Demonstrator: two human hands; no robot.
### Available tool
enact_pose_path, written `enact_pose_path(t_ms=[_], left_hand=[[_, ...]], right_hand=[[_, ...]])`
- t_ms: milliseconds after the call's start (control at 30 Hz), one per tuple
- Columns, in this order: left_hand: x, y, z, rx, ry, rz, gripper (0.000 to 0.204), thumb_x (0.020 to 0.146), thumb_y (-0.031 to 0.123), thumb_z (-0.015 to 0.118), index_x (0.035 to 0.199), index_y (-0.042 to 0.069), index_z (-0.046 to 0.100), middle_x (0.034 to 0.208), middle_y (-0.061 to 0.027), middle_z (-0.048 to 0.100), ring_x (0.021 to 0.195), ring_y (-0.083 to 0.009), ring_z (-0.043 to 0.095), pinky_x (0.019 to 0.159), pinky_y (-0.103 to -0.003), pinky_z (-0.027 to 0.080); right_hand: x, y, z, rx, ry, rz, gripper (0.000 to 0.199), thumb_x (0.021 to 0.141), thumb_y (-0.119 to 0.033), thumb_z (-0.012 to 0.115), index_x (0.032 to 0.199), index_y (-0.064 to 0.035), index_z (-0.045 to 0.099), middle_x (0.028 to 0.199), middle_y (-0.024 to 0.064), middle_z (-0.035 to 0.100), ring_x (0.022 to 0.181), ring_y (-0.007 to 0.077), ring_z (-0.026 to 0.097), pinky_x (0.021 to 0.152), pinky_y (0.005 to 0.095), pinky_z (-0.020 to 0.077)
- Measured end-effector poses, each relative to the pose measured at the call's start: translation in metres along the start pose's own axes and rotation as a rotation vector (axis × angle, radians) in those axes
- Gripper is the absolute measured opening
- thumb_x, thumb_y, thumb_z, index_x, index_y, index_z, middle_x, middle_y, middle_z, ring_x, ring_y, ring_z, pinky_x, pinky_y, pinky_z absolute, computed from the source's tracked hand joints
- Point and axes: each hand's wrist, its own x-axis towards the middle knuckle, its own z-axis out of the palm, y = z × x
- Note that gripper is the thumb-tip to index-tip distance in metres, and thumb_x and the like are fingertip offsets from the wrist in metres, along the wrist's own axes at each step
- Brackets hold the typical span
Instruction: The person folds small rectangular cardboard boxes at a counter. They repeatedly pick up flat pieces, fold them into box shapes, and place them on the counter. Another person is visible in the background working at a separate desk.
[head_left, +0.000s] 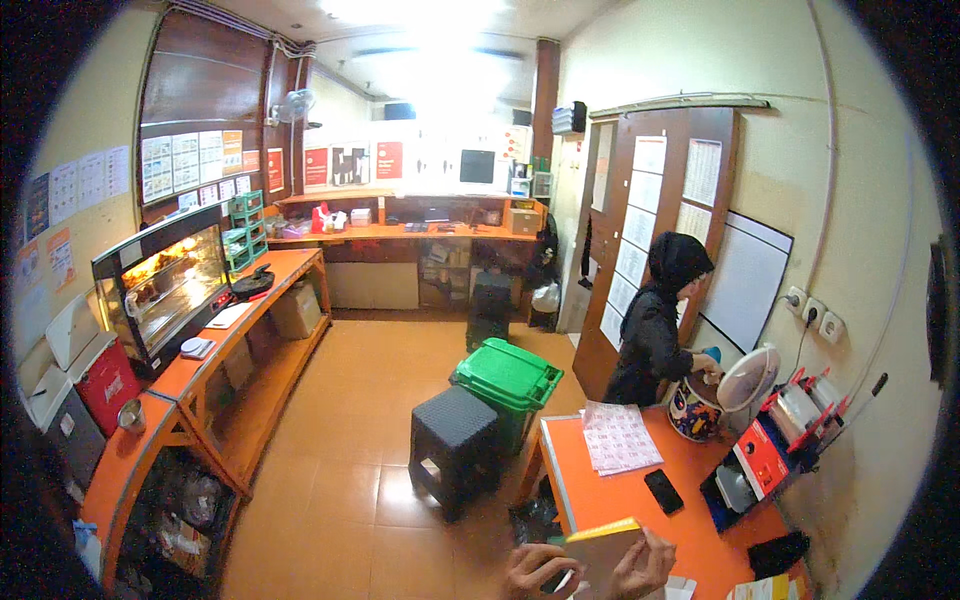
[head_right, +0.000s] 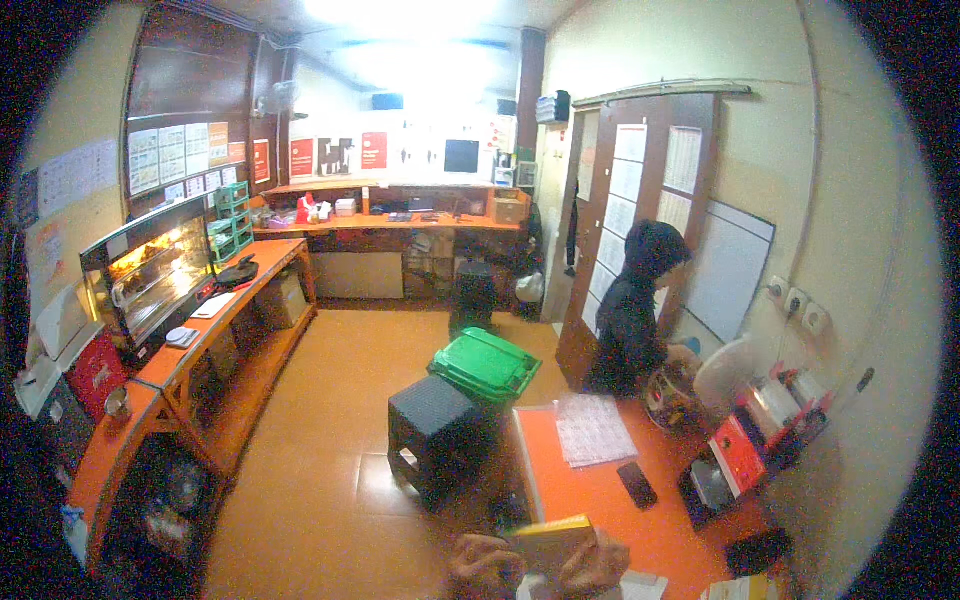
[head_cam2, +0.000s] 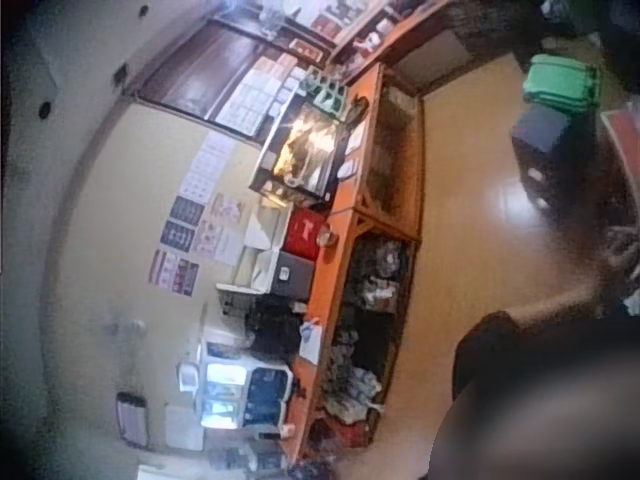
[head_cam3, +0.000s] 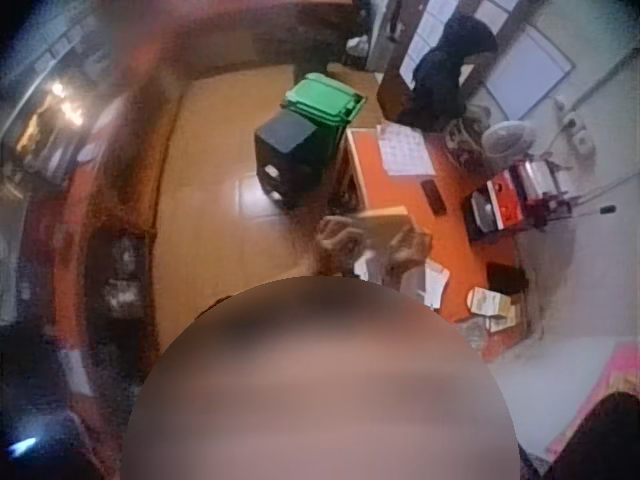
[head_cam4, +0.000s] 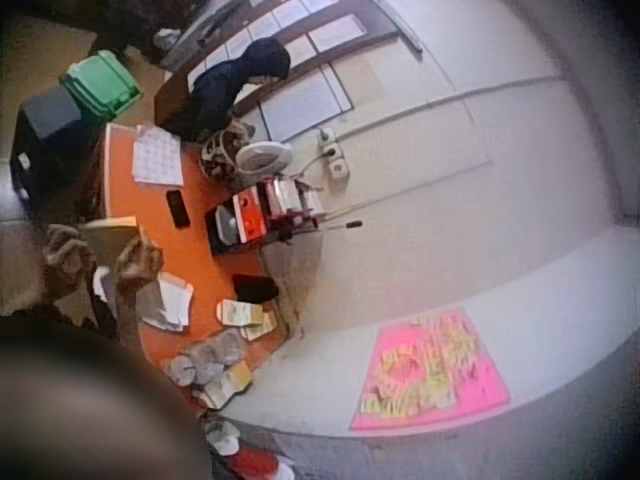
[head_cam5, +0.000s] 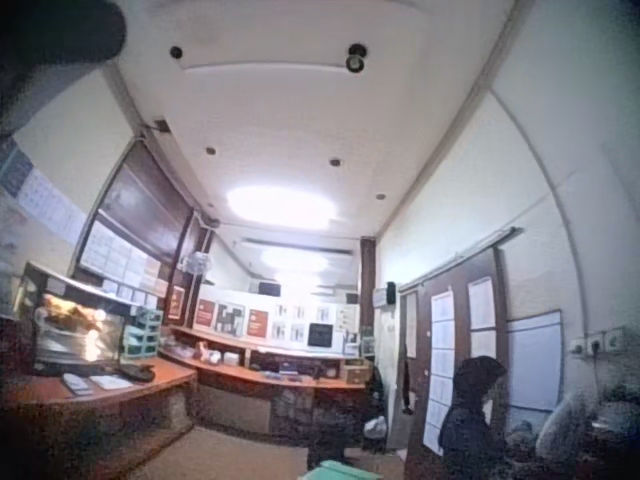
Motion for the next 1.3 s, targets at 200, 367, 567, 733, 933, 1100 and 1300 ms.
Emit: enact_pose_path(t_ms=[200,367,567,733,933,1100,1300], left_hand=[[-0.004,0.012,0.026,-0.564,-0.062,-0.588,0.032,0.090,0.011,0.074,0.118,0.001,0.064,0.097,-0.0116,0.071,0.084,-0.0198,0.066,0.076,-0.035,0.054],[-0.030,-0.016,0.034,-0.759,-0.081,-1.153,0.012,0.094,0.013,0.069,0.102,0.005,0.072,0.101,-0.0065,0.072,0.093,-0.0162,0.066,0.081,-0.032,0.053],[-0.033,-0.020,0.032,-0.809,-0.121,-0.949,0.018,0.090,0.015,0.076,0.101,0.001,0.071,0.096,-0.0048,0.073,0.088,-0.0131,0.066,0.080,-0.027,0.052],[-0.023,-0.005,0.025,-0.706,-0.233,-1.024,0.022,0.089,0.018,0.078,0.102,0.003,0.071,0.095,-0.0052,0.073,0.088,-0.0135,0.066,0.082,-0.028,0.052],[-0.032,-0.005,0.043,-0.712,-0.239,-1.046,0.027,0.088,0.020,0.079,0.108,0.004,0.070,0.100,-0.0058,0.072,0.093,-0.0146,0.066,0.087,-0.032,0.053],[-0.035,0.001,0.047,-0.821,-0.100,-0.996,0.015,0.087,0.011,0.078,0.095,-0.001,0.074,0.088,-0.0054,0.074,0.078,-0.0125,0.066,0.073,-0.029,0.054],[-0.025,0.009,0.035,-0.785,-0.064,-1.031,0.016,0.086,0.010,0.078,0.096,-0.001,0.074,0.091,-0.0055,0.074,0.082,-0.0134,0.067,0.077,-0.030,0.055]], right_hand=[[-0.013,-0.020,-0.008,0.177,0.148,-0.012,0.027,0.085,-0.029,0.070,0.101,-0.0067,0.073,0.091,0.0177,0.070,0.082,0.0366,0.067,0.080,0.0466,0.0535],[-0.005,-0.030,-0.022,0.282,-0.200,0.143,0.028,0.088,-0.028,0.071,0.103,-0.0047,0.070,0.095,0.0176,0.069,0.087,0.0350,0.067,0.079,0.0419,0.0546],[0.016,-0.040,-0.036,1.075,-0.115,0.703,0.030,0.094,-0.031,0.066,0.102,-0.0019,0.066,0.098,0.0152,0.064,0.087,0.0286,0.062,0.076,0.0396,0.0516],[0.025,-0.038,-0.051,0.666,-0.150,0.321,0.029,0.094,-0.030,0.066,0.101,-0.0020,0.065,0.096,0.0143,0.063,0.085,0.0264,0.061,0.075,0.0391,0.0501],[0.024,-0.046,-0.052,0.624,-0.057,0.344,0.017,0.090,-0.019,0.071,0.096,-0.0037,0.066,0.087,0.0097,0.061,0.076,0.0231,0.056,0.072,0.0343,0.0466],[0.031,-0.048,-0.047,0.544,0.064,0.274,0.018,0.095,-0.023,0.067,0.090,-0.0049,0.065,0.077,0.0079,0.057,0.065,0.0192,0.049,0.061,0.0316,0.0416],[0.030,-0.049,-0.045,0.571,-0.025,0.277,0.014,0.092,-0.017,0.064,0.088,-0.0041,0.062,0.075,0.0074,0.054,0.065,0.0199,0.048,0.061,0.0327,0.0417]])
